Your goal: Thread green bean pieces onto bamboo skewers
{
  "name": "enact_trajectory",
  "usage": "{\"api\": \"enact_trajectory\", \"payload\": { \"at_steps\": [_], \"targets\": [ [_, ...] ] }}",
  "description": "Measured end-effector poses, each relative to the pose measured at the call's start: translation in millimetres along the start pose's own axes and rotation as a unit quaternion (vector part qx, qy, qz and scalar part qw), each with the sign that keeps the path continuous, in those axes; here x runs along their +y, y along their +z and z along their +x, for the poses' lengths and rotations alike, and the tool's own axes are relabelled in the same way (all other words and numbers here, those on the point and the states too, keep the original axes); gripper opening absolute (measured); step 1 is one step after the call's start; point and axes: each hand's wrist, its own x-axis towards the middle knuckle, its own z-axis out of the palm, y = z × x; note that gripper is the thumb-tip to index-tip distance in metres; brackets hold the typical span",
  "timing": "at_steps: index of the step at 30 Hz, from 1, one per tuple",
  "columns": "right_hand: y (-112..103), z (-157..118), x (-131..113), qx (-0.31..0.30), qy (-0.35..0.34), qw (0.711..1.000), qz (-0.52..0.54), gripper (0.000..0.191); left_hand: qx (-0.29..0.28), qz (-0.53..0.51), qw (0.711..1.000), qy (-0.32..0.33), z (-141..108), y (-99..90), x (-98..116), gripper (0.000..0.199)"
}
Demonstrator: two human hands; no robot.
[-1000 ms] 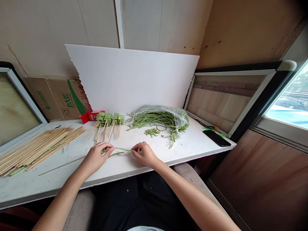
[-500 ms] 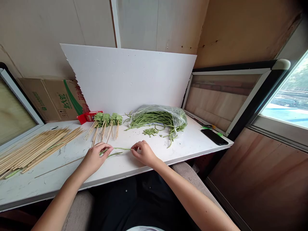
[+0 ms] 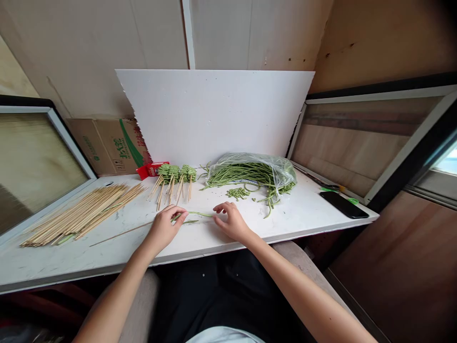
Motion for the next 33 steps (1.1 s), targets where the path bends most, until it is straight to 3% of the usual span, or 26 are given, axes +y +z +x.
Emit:
{"api": "enact_trajectory", "payload": {
  "at_steps": [3, 10, 15, 19, 25, 30, 33],
  "targets": [
    [-1, -1, -8, 0.033, -0.027, 0.999, 0.007, 0.026, 0.018, 0.005, 1.000, 0.001, -1, 3.6, 4, 0.029],
    [7, -6, -26, -0.023, -0.041, 0.996, 0.076, 0.046, 0.005, -0.017, 1.000, 0.019, -3, 7.5, 15, 0.026],
    [4, -2, -21, 0.011, -0.059, 0.994, 0.086, 0.084, -0.006, -0.017, 1.000, 0.026, -3, 7.4, 20, 0.022],
    [-3, 1, -17, 0.045, -0.049, 0.995, 0.079, 0.076, 0.001, -0.020, 0.999, 0.025, -3, 6.9, 19, 0.022],
    [1, -2, -20, 0.030, -0.045, 0.993, 0.100, 0.061, 0.004, -0.023, 0.999, 0.032, -2, 6.8, 20, 0.023],
    [8, -5, -21, -0.028, -0.066, 0.989, 0.127, 0.078, -0.005, -0.032, 0.999, 0.040, -2, 8.5, 20, 0.023],
    [6, -2, -18, 0.004, -0.059, 0.991, 0.121, 0.083, -0.005, -0.032, 0.999, 0.036, -3, 8.9, 19, 0.024]
  ]
}}
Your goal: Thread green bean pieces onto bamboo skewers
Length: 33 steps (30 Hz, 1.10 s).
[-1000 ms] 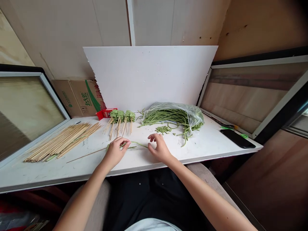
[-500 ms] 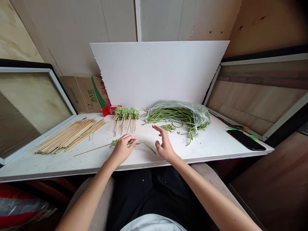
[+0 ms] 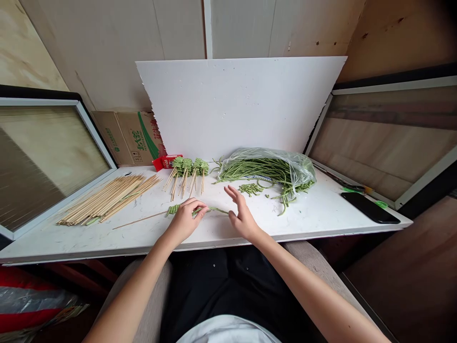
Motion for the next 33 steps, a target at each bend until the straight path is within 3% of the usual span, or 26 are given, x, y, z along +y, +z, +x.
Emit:
{"api": "enact_trajectory", "payload": {
  "at_steps": [3, 7, 10, 20, 27, 33],
  "targets": [
    [-6, 4, 1, 0.032, 0.035, 0.999, -0.026, 0.061, 0.009, 0.007, 1.000, -0.008, 0, -0.3, -2, 0.024],
    [-13, 7, 2, -0.043, 0.054, 0.994, -0.084, 0.018, 0.023, 0.008, 1.000, -0.019, 1, -0.3, -4, 0.025],
    [-15, 7, 5, -0.084, 0.061, 0.988, -0.117, 0.016, 0.029, 0.008, 0.999, -0.024, 1, 0.2, -5, 0.027],
    [-22, 7, 24, -0.108, 0.075, 0.985, -0.110, 0.020, 0.032, -0.002, 0.999, -0.031, 1, -1.8, -6, 0.025],
    [-22, 11, 25, -0.088, 0.087, 0.988, -0.090, 0.029, 0.039, 0.007, 0.999, -0.030, 1, -1.7, -11, 0.022],
    [-23, 12, 28, -0.029, 0.092, 0.994, -0.046, 0.026, 0.050, 0.017, 0.998, -0.037, 1, -2.3, -19, 0.022]
  ]
}}
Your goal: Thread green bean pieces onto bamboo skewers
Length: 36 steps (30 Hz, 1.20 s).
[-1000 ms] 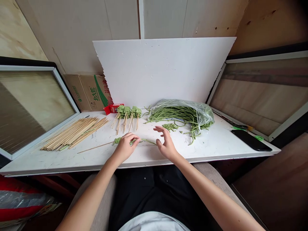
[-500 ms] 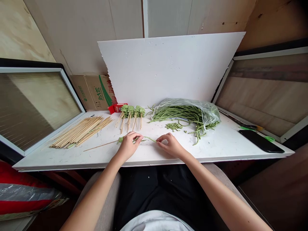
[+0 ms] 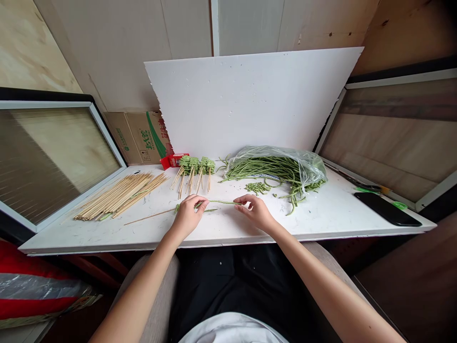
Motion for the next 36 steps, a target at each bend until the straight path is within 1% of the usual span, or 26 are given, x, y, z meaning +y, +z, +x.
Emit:
{"api": "enact_trajectory", "payload": {
  "at_steps": [5, 14, 17, 20, 22, 24, 25, 26, 27, 28, 30, 32, 34, 36],
  "targets": [
    [-1, -1, -5, 0.029, -0.021, 0.999, 0.017, 0.029, 0.007, 0.001, 1.000, -0.001, 0, 0.2, -3, 0.022],
    [4, -3, -9, 0.042, -0.043, 0.998, 0.004, 0.027, 0.024, -0.014, 0.999, 0.019, 0, 1.4, 4, 0.019],
    [5, -4, -12, 0.051, -0.058, 0.997, 0.005, 0.024, 0.024, -0.017, 0.999, 0.025, 1, 1.6, 3, 0.019],
    [5, -5, -16, 0.068, -0.089, 0.994, -0.006, 0.019, 0.025, -0.005, 0.999, 0.037, 1, 1.0, 2, 0.019],
    [6, -6, -19, 0.081, -0.107, 0.991, -0.021, 0.015, 0.055, 0.034, 0.996, 0.055, 0, 0.6, 7, 0.019],
    [7, -7, -23, 0.094, -0.125, 0.987, -0.042, 0.012, 0.100, 0.084, 0.989, 0.073, -3, 2.2, 16, 0.022],
    [8, -7, -25, 0.100, -0.135, 0.984, -0.053, 0.011, 0.113, 0.099, 0.985, 0.079, -5, 4.4, 23, 0.022],
    [8, -7, -27, 0.107, -0.146, 0.981, -0.064, 0.009, 0.116, 0.100, 0.985, 0.081, -8, 7.6, 30, 0.021],
    [9, -8, -29, 0.115, -0.157, 0.978, -0.074, 0.008, 0.104, 0.087, 0.988, 0.079, -11, 12.0, 37, 0.020],
    [10, -8, -31, 0.123, -0.167, 0.975, -0.082, 0.007, 0.089, 0.066, 0.992, 0.067, -14, 17.4, 44, 0.020],
    [11, -9, -33, 0.136, -0.182, 0.970, -0.092, 0.006, 0.051, 0.005, 0.999, 0.008, -20, 29.7, 55, 0.024],
    [13, -10, -34, 0.142, -0.190, 0.967, -0.094, 0.005, -0.002, -0.097, 0.994, -0.054, -23, 41.6, 61, 0.031],
    [15, -11, -35, 0.137, -0.197, 0.966, -0.094, 0.005, -0.019, -0.202, 0.973, -0.113, -24, 50.6, 63, 0.035],
    [17, -13, -35, 0.128, -0.198, 0.967, -0.094, 0.005, -0.018, -0.285, 0.943, -0.171, -23, 56.2, 63, 0.040]
  ]
}}
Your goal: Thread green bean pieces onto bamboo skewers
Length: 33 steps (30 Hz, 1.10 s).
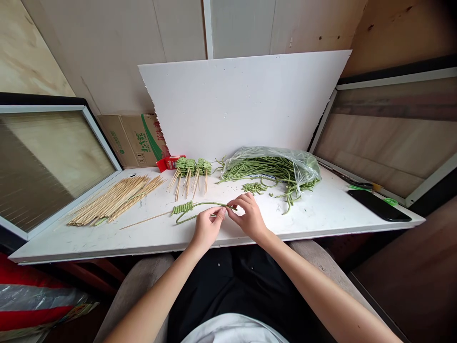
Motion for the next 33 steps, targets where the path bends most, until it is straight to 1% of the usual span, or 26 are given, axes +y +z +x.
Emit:
{"api": "enact_trajectory", "payload": {
  "at_steps": [3, 5, 8, 12, 15, 23, 27, 29, 31, 33],
  "targets": [
    [1, -1, -1, -0.012, -0.001, 1.000, 0.003, 0.004, 0.023, -0.089, 0.993, -0.067, 2, 3.7, -3, 0.046],
    [1, -1, -2, -0.016, -0.002, 1.000, 0.007, 0.003, 0.037, -0.131, 0.987, -0.087, 2, 5.6, -4, 0.047],
    [2, -1, -4, -0.022, -0.004, 1.000, 0.016, 0.004, 0.043, -0.169, 0.980, -0.099, 2, 7.3, -7, 0.048],
    [3, -2, -4, -0.037, -0.015, 0.999, 0.012, 0.006, 0.047, -0.186, 0.976, -0.106, 3, 6.7, -10, 0.050],
    [4, -2, -2, -0.050, -0.012, 0.998, 0.020, 0.008, 0.037, -0.191, 0.975, -0.106, 5, 4.6, -12, 0.049],
    [3, -4, 8, -0.094, 0.053, 0.990, 0.095, 0.011, 0.003, -0.212, 0.970, -0.116, 8, 0.0, -15, 0.047],
    [5, -7, 8, -0.090, 0.106, 0.982, 0.126, 0.009, 0.001, -0.228, 0.964, -0.138, 8, 0.0, -15, 0.049],
    [6, -8, 6, -0.085, 0.122, 0.981, 0.128, 0.008, 0.002, -0.234, 0.961, -0.144, 7, -0.9, -13, 0.048],
    [4, -7, 4, -0.085, 0.116, 0.982, 0.122, 0.008, 0.003, -0.233, 0.962, -0.140, 7, -2.3, -12, 0.045],
    [3, -5, 1, -0.083, 0.092, 0.987, 0.107, 0.008, 0.008, -0.227, 0.965, -0.130, 7, -3.5, -13, 0.043]
  ]
}}
